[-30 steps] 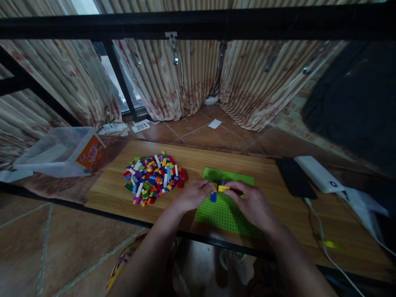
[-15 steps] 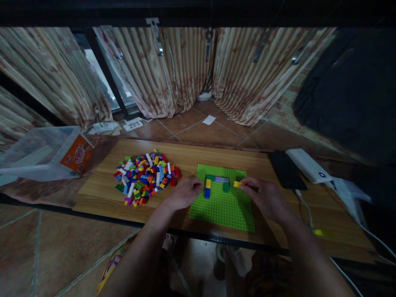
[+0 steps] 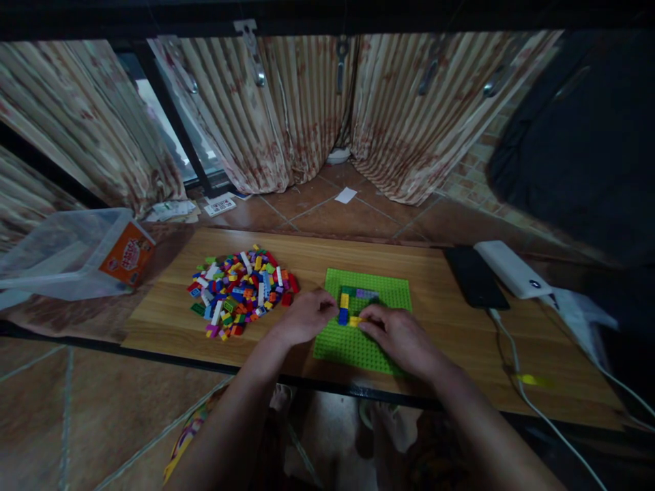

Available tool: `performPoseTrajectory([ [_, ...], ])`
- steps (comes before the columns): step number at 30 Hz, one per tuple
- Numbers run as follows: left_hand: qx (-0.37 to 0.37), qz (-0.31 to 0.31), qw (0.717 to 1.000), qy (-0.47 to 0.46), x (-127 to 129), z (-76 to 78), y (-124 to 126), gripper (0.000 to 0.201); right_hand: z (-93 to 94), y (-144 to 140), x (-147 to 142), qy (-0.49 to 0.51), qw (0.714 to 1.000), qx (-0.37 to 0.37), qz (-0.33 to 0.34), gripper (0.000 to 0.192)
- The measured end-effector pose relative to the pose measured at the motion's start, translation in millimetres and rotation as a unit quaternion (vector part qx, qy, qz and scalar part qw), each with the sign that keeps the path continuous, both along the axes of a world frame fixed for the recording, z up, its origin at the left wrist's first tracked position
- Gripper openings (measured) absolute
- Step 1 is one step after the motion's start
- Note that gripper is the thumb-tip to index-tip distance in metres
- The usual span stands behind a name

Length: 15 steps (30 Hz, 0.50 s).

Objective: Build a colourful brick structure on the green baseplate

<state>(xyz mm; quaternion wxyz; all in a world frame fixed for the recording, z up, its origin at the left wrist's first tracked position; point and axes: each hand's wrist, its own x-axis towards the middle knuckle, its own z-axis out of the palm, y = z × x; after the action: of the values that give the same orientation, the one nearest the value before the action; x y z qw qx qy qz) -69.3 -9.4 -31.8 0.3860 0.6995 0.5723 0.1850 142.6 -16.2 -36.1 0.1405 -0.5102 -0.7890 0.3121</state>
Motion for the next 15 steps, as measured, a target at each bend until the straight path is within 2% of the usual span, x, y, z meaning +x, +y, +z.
performPoseTrajectory([
  [8, 0.004, 0.016, 1.0, 0.018, 2.9, -5.7, 1.2, 0.018, -8.7, -1.0, -9.6, -0.028, 0.999, 0.008, -0.024, 0.016],
  [15, -0.004, 0.06, 0.997, 0.048, 11.8, -5.2, -0.1, 0.019, -8.2, -1.1, -9.8, -0.024, 0.999, 0.004, -0.027, 0.014],
])
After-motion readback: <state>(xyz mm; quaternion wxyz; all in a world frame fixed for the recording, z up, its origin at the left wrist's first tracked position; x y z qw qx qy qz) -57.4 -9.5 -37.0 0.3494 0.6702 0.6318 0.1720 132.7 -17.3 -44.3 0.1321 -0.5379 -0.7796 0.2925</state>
